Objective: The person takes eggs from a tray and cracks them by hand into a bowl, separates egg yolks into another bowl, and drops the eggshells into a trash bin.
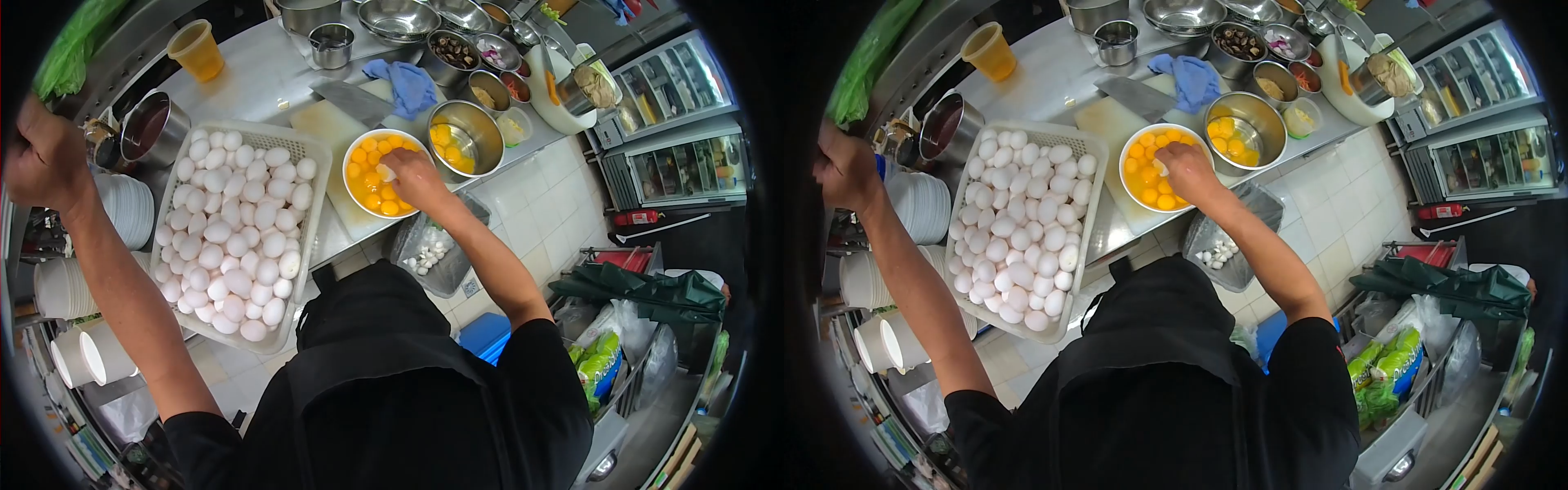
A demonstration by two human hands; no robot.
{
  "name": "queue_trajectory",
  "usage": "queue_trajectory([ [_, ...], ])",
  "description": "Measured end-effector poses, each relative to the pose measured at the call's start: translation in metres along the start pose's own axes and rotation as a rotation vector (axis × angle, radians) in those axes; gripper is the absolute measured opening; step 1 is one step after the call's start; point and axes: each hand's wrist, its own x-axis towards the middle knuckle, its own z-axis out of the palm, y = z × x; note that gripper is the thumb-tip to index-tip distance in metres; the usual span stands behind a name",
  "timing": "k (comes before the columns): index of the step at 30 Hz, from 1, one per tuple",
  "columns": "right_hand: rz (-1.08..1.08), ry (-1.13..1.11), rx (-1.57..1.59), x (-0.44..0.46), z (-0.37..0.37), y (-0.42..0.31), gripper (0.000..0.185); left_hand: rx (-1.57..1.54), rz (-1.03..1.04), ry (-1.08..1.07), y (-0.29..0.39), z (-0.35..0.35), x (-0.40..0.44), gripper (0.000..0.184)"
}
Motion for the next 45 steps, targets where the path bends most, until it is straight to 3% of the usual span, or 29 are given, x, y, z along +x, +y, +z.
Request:
queue_trajectory([
  [6,-0.101,-0.079,-0.152,0.008,0.008,-0.009,0.027,0.071,-0.049,-0.091,-0.04,-0.016,-0.007,0.024],
  [8,-0.118,-0.089,-0.183,0.011,0.011,-0.013,0.027,0.266,-0.183,-0.167,-0.03,-0.017,-0.016,0.023],
  [10,-0.135,-0.101,-0.213,0.013,0.014,-0.015,0.027,0.247,-0.207,-0.1,-0.035,-0.015,-0.017,0.028],
  [13,-0.09,-0.163,-0.132,0.013,0.013,-0.015,0.032,0.239,-0.227,-0.029,-0.037,-0.014,-0.018,0.034],
  [19,0.227,-0.195,0.3,0.012,-0.007,-0.022,0.042,0.249,-0.266,-0.008,-0.017,-0.011,-0.017,0.035],
  [27,0.219,0.009,0.271,0.013,-0.072,-0.043,0.04,0.295,-0.28,-0.066,0.018,-0.003,-0.009,0.029],
  [29,0.209,0.031,0.268,0.016,-0.084,-0.043,0.039,0.144,-0.199,0.084,0.038,0.007,-0.002,0.029],
  [32,0.197,0.069,0.262,0.022,-0.104,-0.048,0.039,0.298,-0.343,0.019,0.007,-0.004,-0.016,0.028],
  [45,0.126,0.238,0.167,0.045,-0.155,-0.058,0.041,0.167,-0.27,0.063,-0.012,-0.007,-0.023,0.028],
])
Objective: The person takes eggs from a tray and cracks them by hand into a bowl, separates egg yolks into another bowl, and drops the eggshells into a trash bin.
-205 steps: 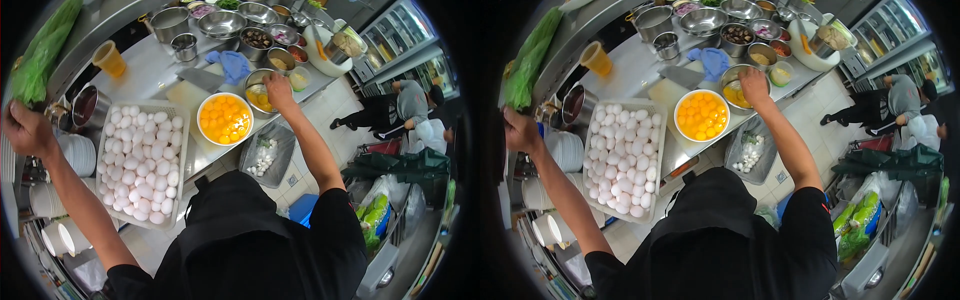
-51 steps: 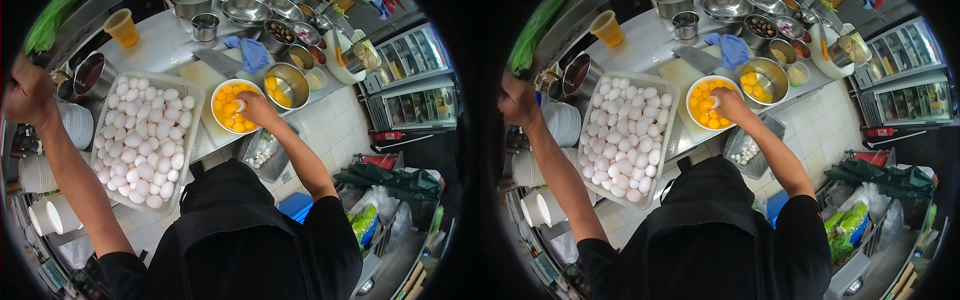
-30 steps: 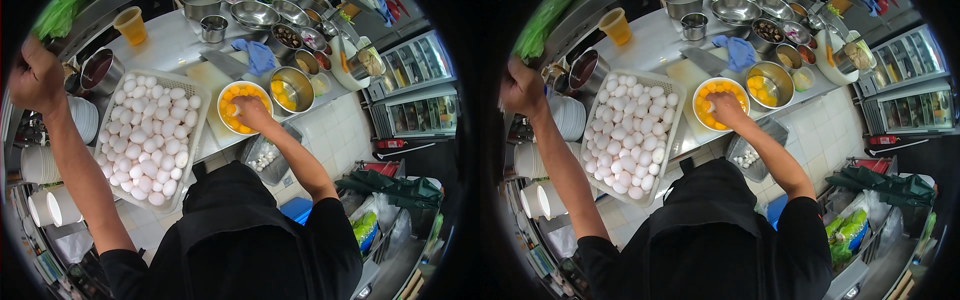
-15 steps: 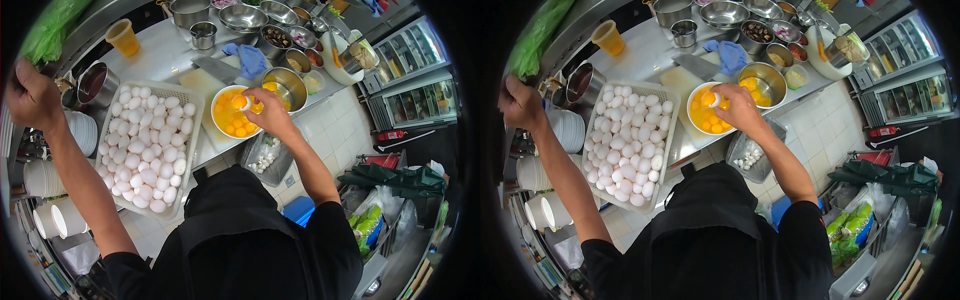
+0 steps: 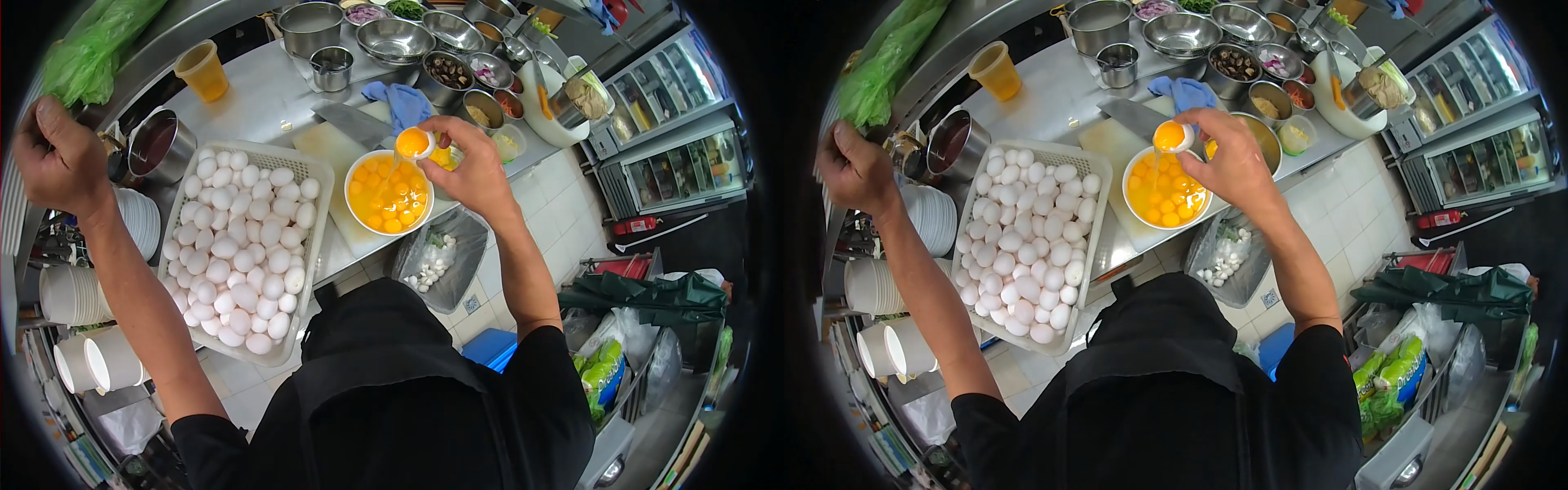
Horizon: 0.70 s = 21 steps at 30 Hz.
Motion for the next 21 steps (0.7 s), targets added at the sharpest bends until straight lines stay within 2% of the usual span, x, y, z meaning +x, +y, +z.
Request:
queue_trajectory([
  [6,0.015,0.006,0.001,0.007,-0.011,-0.002,0.041,0.017,0.044,-0.001,0.004,0.0,-0.001,0.029],
  [8,0.054,-0.012,0.016,0.009,-0.018,-0.002,0.042,0.062,-0.024,-0.019,0.015,-0.001,-0.004,0.028],
  [12,0.084,0.024,0.08,0.009,-0.029,0.012,0.043,0.064,-0.025,-0.014,0.022,0.002,-0.005,0.028],
  [14,0.116,0.072,0.087,0.007,-0.032,0.027,0.042,0.032,0.071,0.058,0.043,0.006,-0.005,0.029],
  [17,0.207,0.114,0.092,-0.003,-0.031,0.071,0.042,0.087,0.08,0.006,0.041,0.004,-0.004,0.029],
  [19,0.413,0.084,0.075,-0.013,-0.021,0.113,0.047,0.029,0.077,-0.03,0.034,0.0,0.0,0.028],
  [21,0.464,-0.075,-0.119,-0.041,0.017,0.19,0.048,-0.043,0.074,-0.067,0.032,0.003,0.004,0.028],
])
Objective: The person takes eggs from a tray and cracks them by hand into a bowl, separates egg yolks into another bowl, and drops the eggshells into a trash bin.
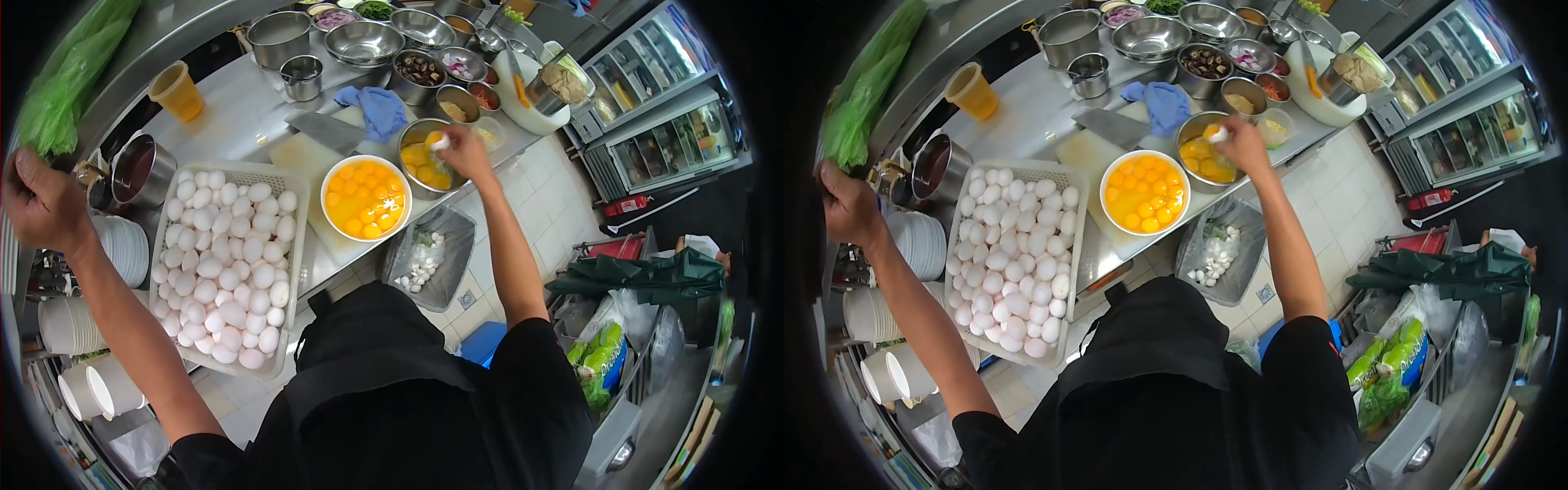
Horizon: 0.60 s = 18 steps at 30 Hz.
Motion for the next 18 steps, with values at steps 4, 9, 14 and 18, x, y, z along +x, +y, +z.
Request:
queue_trajectory([
  [4,-0.183,-0.092,-0.428,-0.002,0.037,0.021,0.039,0.114,0.169,0.007,-0.018,-0.005,0.004,0.025],
  [9,-0.27,0.144,-0.473,-0.016,0.026,-0.052,0.037,0.016,0.29,0.013,-0.079,-0.011,0.009,0.022],
  [14,-0.403,-0.195,-0.186,-0.038,0.075,-0.099,0.041,0.078,0.144,-0.061,-0.087,-0.012,0.005,0.021],
  [18,-0.503,-0.124,-0.27,-0.039,0.108,-0.104,0.033,0.05,0.061,-0.067,-0.052,-0.009,-0.001,0.021],
])
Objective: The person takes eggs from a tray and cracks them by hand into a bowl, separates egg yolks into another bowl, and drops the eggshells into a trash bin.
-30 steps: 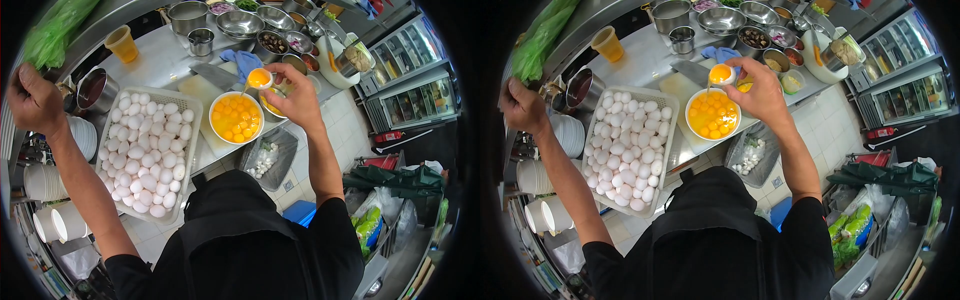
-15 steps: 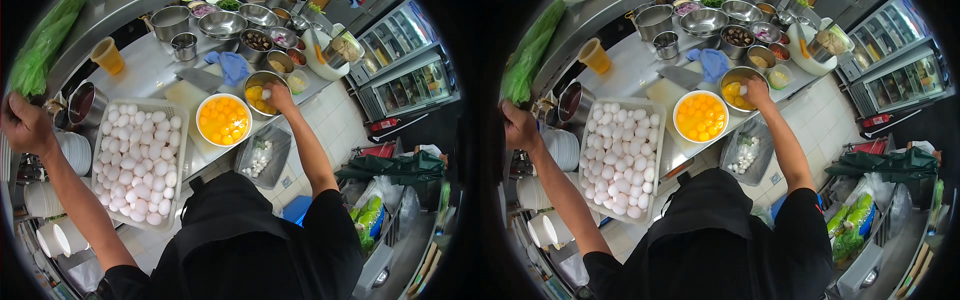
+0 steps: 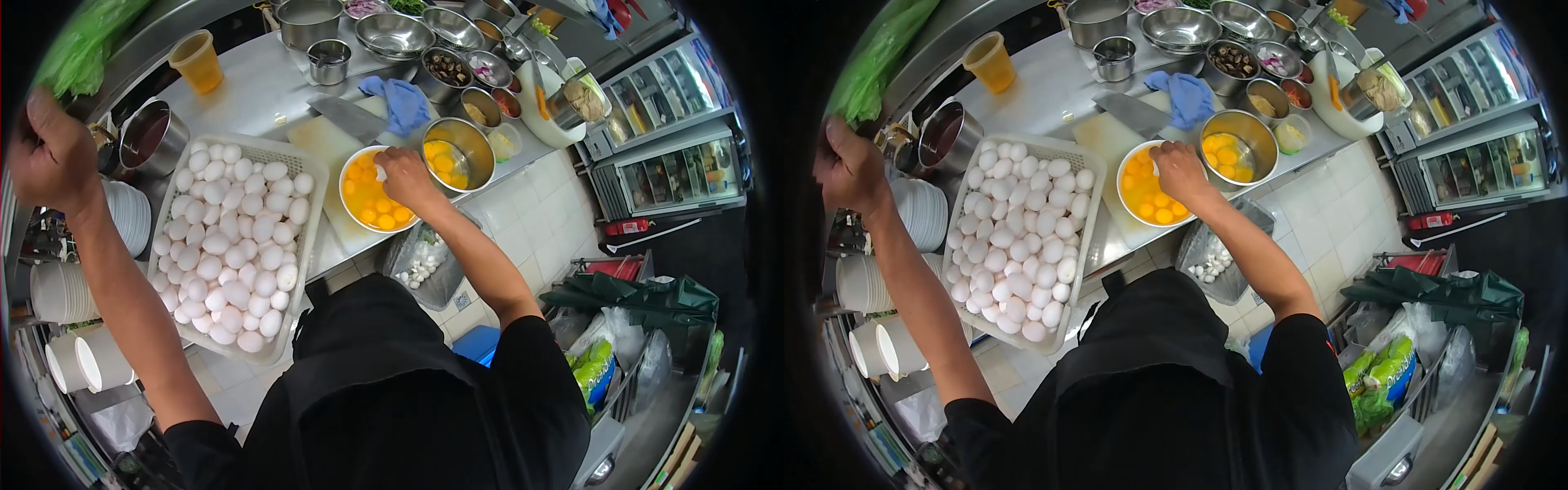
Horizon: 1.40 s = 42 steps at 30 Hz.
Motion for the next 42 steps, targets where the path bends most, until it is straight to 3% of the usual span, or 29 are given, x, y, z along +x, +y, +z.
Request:
queue_trajectory([
  [6,0.006,-0.087,0.032,0.006,0.02,-0.004,0.042,-0.037,-0.065,0.044,-0.007,0.002,0.001,0.03],
  [11,0.031,0.0,0.221,0.0,0.014,-0.003,0.038,0.037,-0.092,0.032,0.026,0.001,-0.001,0.028],
  [13,0.324,-0.08,0.453,-0.004,-0.004,-0.009,0.041,0.094,-0.105,0.012,0.036,0.001,0.001,0.025],
  [15,0.342,-0.019,0.526,-0.012,-0.013,-0.01,0.041,-0.01,0.109,0.084,0.041,0.003,0.007,0.026],
  [18,0.391,0.054,0.629,-0.017,-0.037,-0.008,0.042,0.017,-0.069,0.143,0.069,0.009,0.003,0.026],
  [20,0.427,0.065,0.658,-0.019,-0.06,-0.008,0.043,-0.026,-0.036,0.143,0.071,0.01,0.005,0.026],
  [22,0.411,0.191,1.231,-0.017,-0.085,-0.003,0.045,-0.089,0.026,0.147,0.07,0.009,0.009,0.026],
  [23,0.405,0.242,1.324,-0.017,-0.097,0.002,0.046,-0.119,0.056,0.15,0.069,0.01,0.011,0.026],
  [27,0.467,0.41,1.228,-0.025,-0.125,0.035,0.049,-0.197,0.147,0.202,0.08,0.014,0.018,0.025],
  [31,0.514,0.346,0.904,-0.041,-0.063,0.12,0.053,-0.058,0.073,0.032,-0.003,0.001,0.01,0.022],
  [33,0.294,0.132,0.054,-0.046,-0.042,0.138,0.045,-0.048,0.045,0.021,-0.013,-0.001,0.009,0.022],
  [34,0.295,0.133,0.055,-0.047,-0.039,0.139,0.045,-0.037,0.017,0.008,-0.014,-0.001,0.01,0.022],
  [36,0.191,-0.01,-0.386,-0.041,-0.031,0.136,0.034,-0.051,0.037,0.018,-0.011,0.001,0.01,0.02],
  [37,0.114,0.146,-0.42,-0.034,-0.039,0.123,0.04,-0.064,0.052,0.027,-0.01,0.0,0.009,0.018],
  [40,0.157,0.219,-0.271,-0.013,-0.067,0.072,0.041,-0.14,0.148,0.008,-0.017,0.0,0.013,0.017],
  [42,0.067,0.136,-0.028,-0.008,-0.058,0.045,0.042,-0.183,0.173,0.021,-0.017,0.005,0.017,0.018],
])
